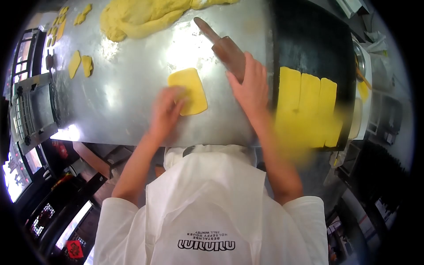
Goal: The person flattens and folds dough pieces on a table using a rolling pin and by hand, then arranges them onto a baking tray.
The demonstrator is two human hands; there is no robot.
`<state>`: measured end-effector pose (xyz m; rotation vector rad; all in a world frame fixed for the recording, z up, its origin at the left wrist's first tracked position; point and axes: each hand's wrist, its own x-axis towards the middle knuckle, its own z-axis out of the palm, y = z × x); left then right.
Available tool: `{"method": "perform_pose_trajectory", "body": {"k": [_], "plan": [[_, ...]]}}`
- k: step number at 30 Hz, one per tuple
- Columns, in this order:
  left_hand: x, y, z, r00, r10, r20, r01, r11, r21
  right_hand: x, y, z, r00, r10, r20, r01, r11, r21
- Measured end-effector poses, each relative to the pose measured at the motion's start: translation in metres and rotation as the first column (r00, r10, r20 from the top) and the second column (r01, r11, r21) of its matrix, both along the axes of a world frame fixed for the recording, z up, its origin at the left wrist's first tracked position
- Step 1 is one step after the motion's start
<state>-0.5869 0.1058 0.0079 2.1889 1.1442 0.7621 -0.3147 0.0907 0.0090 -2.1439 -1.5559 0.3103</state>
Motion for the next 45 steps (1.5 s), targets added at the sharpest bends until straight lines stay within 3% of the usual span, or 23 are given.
{"method": "perform_pose_trajectory", "body": {"k": [3,9,15,18,21,22,28,31,33,35,37,38,41,42,44,45], "plan": [[0.012,0.043,-0.007,0.996,0.094,-0.001,-0.094,0.989,0.116,0.000,0.002,-0.002,1.000,0.017,0.014,-0.018,1.000,0.007],[0.031,0.073,-0.001,0.985,-0.044,-0.167,0.048,0.999,0.017,0.000,0.003,0.006,1.000,0.009,0.020,-0.007,0.997,-0.080],[0.035,0.066,0.010,0.962,-0.036,-0.269,0.021,0.998,-0.060,0.008,0.003,0.000,0.996,0.085,0.016,-0.084,0.996,-0.032],[0.049,0.050,0.002,0.977,0.109,-0.181,-0.069,0.975,0.213,0.016,0.003,0.015,0.993,0.110,0.048,-0.102,0.984,-0.148],[0.066,0.017,-0.013,0.957,0.122,-0.264,-0.099,0.990,0.099,0.020,0.005,0.016,0.996,0.040,-0.085,-0.056,0.980,-0.189],[0.066,0.009,-0.026,0.945,0.098,-0.311,-0.083,0.995,0.059,0.016,0.005,0.021,0.992,-0.047,-0.121,0.010,0.958,-0.288],[0.067,0.010,-0.024,0.951,0.108,-0.289,-0.103,0.994,0.034,0.010,0.008,0.001,0.992,-0.050,-0.113,0.032,0.987,-0.159],[0.051,0.009,-0.030,0.983,0.176,0.044,-0.173,0.983,-0.054,0.018,0.015,-0.002,0.975,0.061,-0.213,-0.085,0.991,-0.103],[0.021,0.010,-0.011,0.904,0.388,0.177,-0.389,0.921,-0.028,0.020,0.012,0.015,0.962,0.203,-0.182,-0.229,0.964,-0.135],[-0.011,0.013,0.017,0.800,0.583,0.146,-0.586,0.810,-0.026,0.016,0.012,0.033,0.894,0.420,-0.155,-0.441,0.885,-0.151],[-0.054,0.013,-0.008,0.885,0.447,-0.132,-0.421,0.888,0.184,0.006,0.015,0.045,0.741,0.662,-0.113,-0.672,0.725,-0.152],[-0.066,0.009,-0.022,0.882,0.379,-0.280,-0.310,0.914,0.262,-0.003,0.019,0.029,0.680,0.728,-0.094,-0.732,0.682,-0.014],[-0.063,0.025,-0.054,0.790,0.378,-0.483,-0.150,0.882,0.446,-0.019,0.049,0.017,0.731,0.681,-0.037,-0.675,0.713,-0.190],[-0.054,0.039,-0.043,0.801,0.400,-0.446,-0.214,0.886,0.411,-0.023,0.061,0.009,0.794,0.601,-0.096,-0.608,0.790,-0.079],[-0.041,0.048,-0.022,0.816,0.434,-0.381,-0.335,0.893,0.300,-0.026,0.067,0.001,0.803,0.588,-0.099,-0.594,0.802,-0.058],[-0.044,0.048,-0.025,0.814,0.399,-0.423,-0.274,0.904,0.327,-0.025,0.073,0.002,0.809,0.581,-0.086,-0.586,0.810,-0.036]]}}
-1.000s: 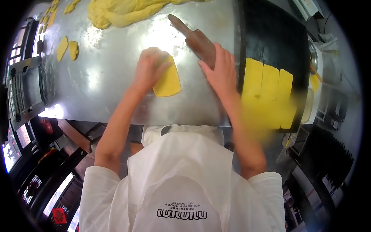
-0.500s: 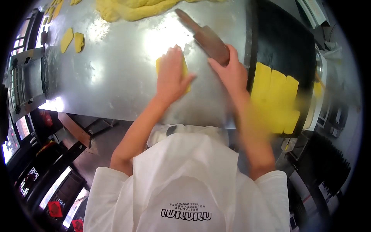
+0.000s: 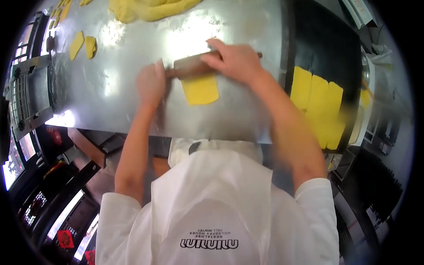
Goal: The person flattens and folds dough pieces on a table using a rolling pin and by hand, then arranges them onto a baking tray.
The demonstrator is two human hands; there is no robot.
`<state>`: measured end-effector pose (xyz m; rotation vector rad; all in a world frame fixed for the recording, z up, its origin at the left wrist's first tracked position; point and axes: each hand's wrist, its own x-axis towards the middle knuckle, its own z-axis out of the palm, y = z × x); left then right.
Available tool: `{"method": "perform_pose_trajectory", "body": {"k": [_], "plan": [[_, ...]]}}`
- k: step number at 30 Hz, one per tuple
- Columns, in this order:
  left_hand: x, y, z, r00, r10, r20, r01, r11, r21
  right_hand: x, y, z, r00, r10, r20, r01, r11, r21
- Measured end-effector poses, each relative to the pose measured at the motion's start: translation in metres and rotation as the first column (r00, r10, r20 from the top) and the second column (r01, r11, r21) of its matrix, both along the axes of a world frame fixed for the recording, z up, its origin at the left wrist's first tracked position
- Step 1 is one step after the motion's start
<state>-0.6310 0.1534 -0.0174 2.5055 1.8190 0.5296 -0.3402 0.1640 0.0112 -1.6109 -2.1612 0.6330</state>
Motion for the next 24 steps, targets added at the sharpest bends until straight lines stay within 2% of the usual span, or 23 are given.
{"method": "perform_pose_trajectory", "body": {"k": [1,2,5,8,9,12,13,16,19,22,24], "plan": [[-0.007,-0.001,-0.007,0.997,-0.046,-0.055,0.047,0.999,0.021,0.001,-0.008,0.002,1.000,0.022,-0.003,-0.022,0.998,-0.067],[-0.012,-0.011,-0.013,0.990,-0.089,-0.113,0.092,0.996,0.022,0.001,-0.024,0.004,0.999,0.044,-0.003,-0.044,0.998,-0.042],[-0.007,-0.066,-0.016,0.994,0.001,0.107,-0.017,0.989,0.148,0.004,-0.061,0.014,0.988,0.154,0.025,-0.154,0.988,0.016],[-0.008,-0.067,-0.025,0.995,0.086,-0.058,-0.087,0.996,-0.005,-0.002,-0.050,0.014,0.993,0.091,0.076,-0.087,0.995,-0.053],[-0.013,-0.048,-0.033,0.994,0.097,0.044,-0.099,0.995,0.026,-0.004,-0.036,0.009,0.996,0.061,0.062,-0.061,0.998,-0.009],[-0.019,-0.013,-0.030,0.998,0.049,0.032,-0.052,0.994,0.098,-0.012,-0.005,0.006,0.999,-0.006,-0.044,0.005,1.000,-0.011],[-0.019,-0.017,-0.025,0.995,0.031,-0.096,-0.024,0.997,0.071,-0.010,-0.010,0.001,1.000,0.009,-0.015,-0.009,1.000,0.000],[-0.011,-0.067,-0.019,0.995,0.039,0.093,-0.049,0.992,0.112,-0.003,-0.061,0.001,0.996,0.090,0.005,-0.090,0.996,0.024],[-0.009,-0.095,-0.016,0.985,0.089,0.148,-0.080,0.995,-0.065,-0.001,-0.088,0.014,0.990,0.117,0.081,-0.093,0.962,-0.255],[-0.013,-0.070,-0.010,0.998,0.060,0.020,-0.051,0.953,-0.300,-0.003,-0.060,0.027,0.998,-0.058,0.014,0.059,0.953,-0.297],[-0.005,-0.045,0.011,0.954,0.086,0.287,-0.051,0.991,-0.127,0.006,-0.038,0.018,0.961,-0.262,-0.091,0.213,0.906,-0.366]]}}
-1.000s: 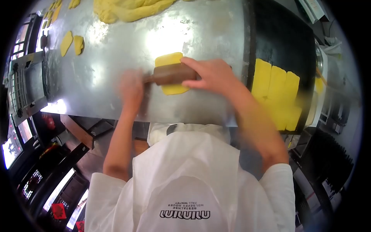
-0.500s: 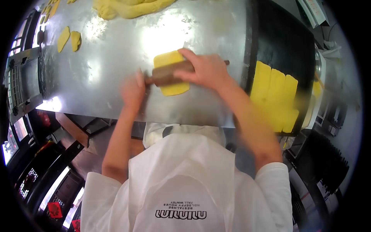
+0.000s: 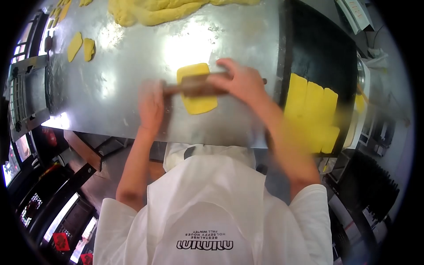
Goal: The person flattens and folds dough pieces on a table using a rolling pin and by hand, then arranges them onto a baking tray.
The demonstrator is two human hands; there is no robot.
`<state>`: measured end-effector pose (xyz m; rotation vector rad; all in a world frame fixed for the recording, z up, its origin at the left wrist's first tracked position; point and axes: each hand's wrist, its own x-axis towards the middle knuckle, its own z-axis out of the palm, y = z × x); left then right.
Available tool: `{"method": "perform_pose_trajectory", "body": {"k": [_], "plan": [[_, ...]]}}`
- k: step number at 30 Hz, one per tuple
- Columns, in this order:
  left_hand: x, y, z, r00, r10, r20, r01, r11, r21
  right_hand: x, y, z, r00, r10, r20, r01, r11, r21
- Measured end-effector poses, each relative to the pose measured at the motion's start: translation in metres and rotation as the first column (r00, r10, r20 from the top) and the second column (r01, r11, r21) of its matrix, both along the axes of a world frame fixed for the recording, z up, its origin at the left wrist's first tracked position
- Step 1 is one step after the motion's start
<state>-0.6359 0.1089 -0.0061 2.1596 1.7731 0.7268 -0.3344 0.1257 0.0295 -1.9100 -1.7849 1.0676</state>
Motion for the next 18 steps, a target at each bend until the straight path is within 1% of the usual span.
{"method": "perform_pose_trajectory", "body": {"k": [1,2,4,5,6,7,8,10,11,14,16,17,18], "plan": [[0.005,0.007,0.012,0.991,0.023,0.131,-0.035,0.996,0.088,0.012,0.007,-0.014,0.992,-0.102,-0.075,0.102,0.995,0.002],[0.013,0.006,0.024,0.999,-0.010,0.035,0.008,0.998,0.064,0.023,0.010,-0.025,0.969,-0.197,-0.147,0.199,0.980,-0.006],[0.037,-0.007,0.039,0.986,-0.077,-0.149,0.078,0.997,0.000,0.038,0.008,-0.036,0.963,-0.258,-0.083,0.269,0.947,0.175],[0.051,-0.012,0.035,0.985,-0.148,-0.084,0.142,0.987,-0.076,0.040,0.009,-0.039,0.955,-0.291,-0.058,0.295,0.918,0.266],[0.065,-0.018,0.027,0.976,-0.218,-0.012,0.214,0.965,-0.149,0.039,0.009,-0.037,0.945,-0.318,-0.075,0.327,0.910,0.256],[0.077,-0.021,0.018,0.959,-0.284,-0.027,0.273,0.941,-0.202,0.038,0.010,-0.035,0.933,-0.349,-0.091,0.361,0.899,0.247],[0.084,-0.025,0.007,0.952,-0.303,-0.030,0.293,0.938,-0.187,0.038,0.011,-0.031,0.919,-0.381,-0.105,0.395,0.887,0.238],[0.095,-0.034,-0.008,0.938,-0.344,-0.034,0.334,0.928,-0.166,0.037,0.011,-0.024,0.912,-0.398,-0.099,0.408,0.902,0.140],[0.096,-0.035,-0.007,0.938,-0.345,-0.039,0.335,0.928,-0.163,0.037,0.010,-0.020,0.908,-0.407,-0.097,0.415,0.905,0.092],[0.096,-0.036,-0.002,0.943,-0.329,-0.043,0.320,0.936,-0.147,0.036,0.012,-0.010,0.898,-0.408,-0.166,0.412,0.911,-0.011],[0.099,-0.034,-0.001,0.952,-0.306,-0.016,0.301,0.944,-0.134,0.044,0.016,-0.007,0.904,-0.390,-0.173,0.386,0.921,-0.059],[0.100,-0.036,-0.002,0.948,-0.317,-0.029,0.310,0.940,-0.145,0.045,0.012,-0.004,0.907,-0.387,-0.169,0.375,0.922,-0.096],[0.101,-0.036,-0.004,0.943,-0.331,-0.038,0.321,0.934,-0.156,0.044,0.006,0.000,0.921,-0.369,-0.126,0.372,0.928,-0.001]]}}
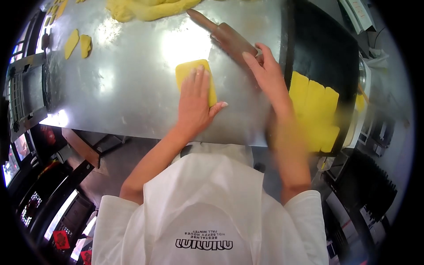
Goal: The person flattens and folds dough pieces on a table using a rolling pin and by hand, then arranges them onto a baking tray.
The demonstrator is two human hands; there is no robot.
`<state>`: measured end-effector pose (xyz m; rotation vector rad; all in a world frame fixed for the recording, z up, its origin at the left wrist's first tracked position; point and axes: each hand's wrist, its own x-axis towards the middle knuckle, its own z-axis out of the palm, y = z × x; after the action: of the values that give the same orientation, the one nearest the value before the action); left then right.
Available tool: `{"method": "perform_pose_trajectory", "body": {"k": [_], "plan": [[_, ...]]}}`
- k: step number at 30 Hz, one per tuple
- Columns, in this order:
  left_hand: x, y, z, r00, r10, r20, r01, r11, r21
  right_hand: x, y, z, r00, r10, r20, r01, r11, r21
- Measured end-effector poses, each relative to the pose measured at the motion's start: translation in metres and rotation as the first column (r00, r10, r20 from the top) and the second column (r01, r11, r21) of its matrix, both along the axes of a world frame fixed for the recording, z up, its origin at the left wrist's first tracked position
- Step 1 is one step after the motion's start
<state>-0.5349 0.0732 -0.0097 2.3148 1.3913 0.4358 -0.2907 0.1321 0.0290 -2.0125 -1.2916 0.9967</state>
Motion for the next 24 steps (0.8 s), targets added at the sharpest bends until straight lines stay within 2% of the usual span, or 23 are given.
{"method": "perform_pose_trajectory", "body": {"k": [2,4,5,7,8,9,10,11,13,14,17,20,22,24], "plan": [[0.003,0.002,-0.001,1.000,-0.019,0.001,0.019,1.000,-0.004,-0.002,-0.010,0.010,0.987,0.002,0.160,-0.026,0.988,0.150],[0.001,0.001,0.005,1.000,-0.009,0.009,0.009,1.000,-0.002,0.003,-0.027,0.001,0.978,-0.049,0.205,-0.029,0.932,0.362],[-0.003,0.005,0.005,0.996,0.014,0.087,-0.012,1.000,-0.023,0.003,-0.026,-0.001,0.973,-0.077,0.217,-0.038,0.877,0.479],[-0.012,0.006,0.004,0.968,0.044,0.246,-0.023,0.996,-0.088,-0.024,-0.033,0.025,0.986,-0.049,-0.157,0.093,0.954,0.284],[-0.023,0.005,0.004,0.910,0.154,0.384,-0.095,0.981,-0.170,-0.038,-0.040,0.034,0.939,-0.079,-0.333,0.137,0.979,0.153],[-0.037,0.006,0.004,0.821,0.269,0.503,-0.151,0.953,-0.263,-0.049,-0.046,0.032,0.901,-0.025,-0.433,0.066,0.994,0.081],[-0.048,0.013,0.016,0.767,0.390,0.510,-0.229,0.909,-0.349,-0.057,-0.052,0.026,0.847,0.023,-0.531,-0.014,1.000,0.020],[-0.059,0.020,0.027,0.700,0.507,0.503,-0.306,0.850,-0.430,-0.062,-0.055,0.020,0.890,0.093,-0.447,-0.091,0.995,0.028],[-0.082,0.026,0.013,0.762,0.437,0.478,-0.324,0.896,-0.303,-0.072,-0.059,0.004,0.927,0.253,-0.276,-0.255,0.966,0.030],[-0.087,0.028,0.013,0.791,0.405,0.458,-0.329,0.914,-0.238,-0.075,-0.061,0.000,0.938,0.248,-0.242,-0.250,0.968,0.023],[-0.085,0.009,0.019,0.983,0.138,0.119,-0.129,0.988,-0.083,-0.076,-0.067,-0.008,0.964,0.221,-0.151,-0.225,0.974,-0.011],[-0.077,-0.004,0.009,0.993,-0.006,0.119,0.009,1.000,-0.023,-0.080,-0.066,-0.011,0.976,0.191,-0.103,-0.200,0.976,-0.087],[-0.077,-0.004,0.002,0.991,-0.026,0.133,0.029,0.999,-0.015,-0.085,-0.063,-0.004,0.981,0.193,-0.028,-0.195,0.964,-0.178],[-0.077,-0.003,-0.002,0.989,-0.068,0.130,0.063,0.997,0.038,-0.094,-0.065,-0.003,0.955,0.253,0.152,-0.232,0.962,-0.144]]}}
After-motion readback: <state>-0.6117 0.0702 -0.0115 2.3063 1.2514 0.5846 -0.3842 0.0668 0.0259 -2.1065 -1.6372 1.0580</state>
